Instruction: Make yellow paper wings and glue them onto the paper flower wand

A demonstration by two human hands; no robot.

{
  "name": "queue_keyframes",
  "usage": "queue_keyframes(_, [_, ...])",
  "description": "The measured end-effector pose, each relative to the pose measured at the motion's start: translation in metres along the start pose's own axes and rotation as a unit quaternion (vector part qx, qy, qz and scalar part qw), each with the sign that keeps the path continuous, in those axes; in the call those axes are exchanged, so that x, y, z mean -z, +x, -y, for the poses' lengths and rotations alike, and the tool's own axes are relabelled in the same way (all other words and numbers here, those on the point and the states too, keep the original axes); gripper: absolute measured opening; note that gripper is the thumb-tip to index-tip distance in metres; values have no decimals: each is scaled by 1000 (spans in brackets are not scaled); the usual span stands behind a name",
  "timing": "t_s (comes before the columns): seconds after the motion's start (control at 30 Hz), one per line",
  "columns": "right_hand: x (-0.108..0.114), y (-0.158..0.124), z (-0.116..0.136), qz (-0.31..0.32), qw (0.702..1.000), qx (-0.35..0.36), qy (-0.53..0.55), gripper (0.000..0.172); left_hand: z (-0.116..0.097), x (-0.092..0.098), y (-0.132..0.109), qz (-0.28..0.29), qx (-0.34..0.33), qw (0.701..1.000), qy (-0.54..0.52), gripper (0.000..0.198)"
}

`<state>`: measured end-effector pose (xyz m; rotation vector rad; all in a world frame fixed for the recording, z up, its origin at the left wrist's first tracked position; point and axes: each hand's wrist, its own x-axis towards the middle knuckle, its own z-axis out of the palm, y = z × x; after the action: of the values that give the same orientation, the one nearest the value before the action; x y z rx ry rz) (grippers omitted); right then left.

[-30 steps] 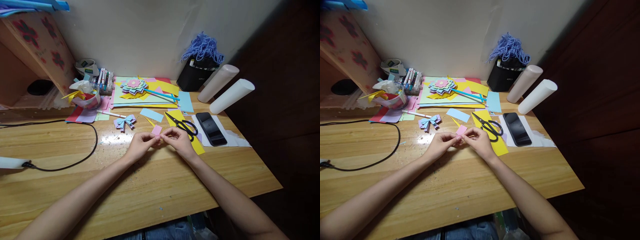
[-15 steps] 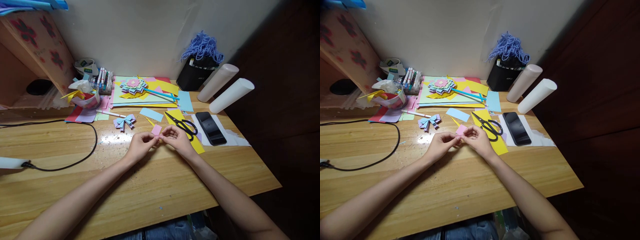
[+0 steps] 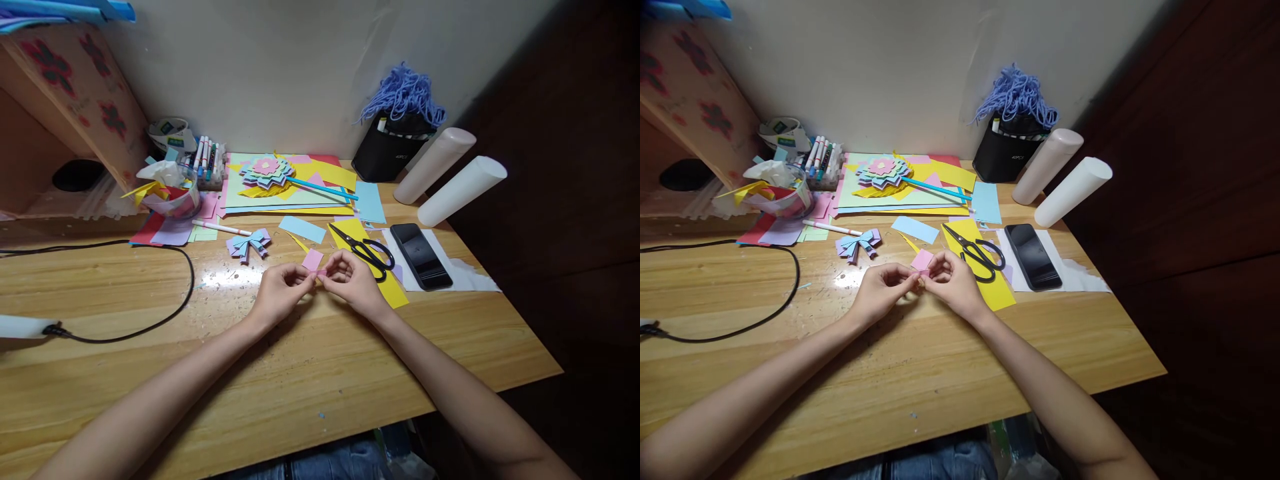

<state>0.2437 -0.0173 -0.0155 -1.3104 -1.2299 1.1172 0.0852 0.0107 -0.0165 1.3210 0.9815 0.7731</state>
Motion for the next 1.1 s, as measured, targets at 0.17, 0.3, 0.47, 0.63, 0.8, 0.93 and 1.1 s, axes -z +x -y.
queue_keyframes(0.17, [3, 0, 2, 1, 1000, -20, -4, 32, 4, 1, 2, 3, 1, 1000, 1, 28])
queue_keyframes(0.3, [5, 1, 4, 6, 999, -40, 4, 32, 7, 1, 3, 11, 2, 1000, 5, 30])
queue_keyframes(0.47, [5, 1, 2, 10, 999, -39, 8, 31, 9, 2, 3, 23, -35, 996, 79, 28])
queue_keyframes(0.63, [5, 1, 1, 16, 999, -39, 4, 32, 9, 2, 2, 25, -55, 991, 121, 22])
queue_keyframes(0.8, [3, 1, 1, 19, 999, -29, -13, 34, 7, 2, 2, 17, -60, 991, 117, 16])
queue_keyframes(0.93, [4, 1, 2, 27, 999, -31, -25, 33, 7, 4, 2, 14, -45, 990, 133, 17])
queue_keyframes(1.1, [7, 2, 1, 27, 999, -19, -37, 25, 10, 7, 4, 34, -35, 988, 146, 27])
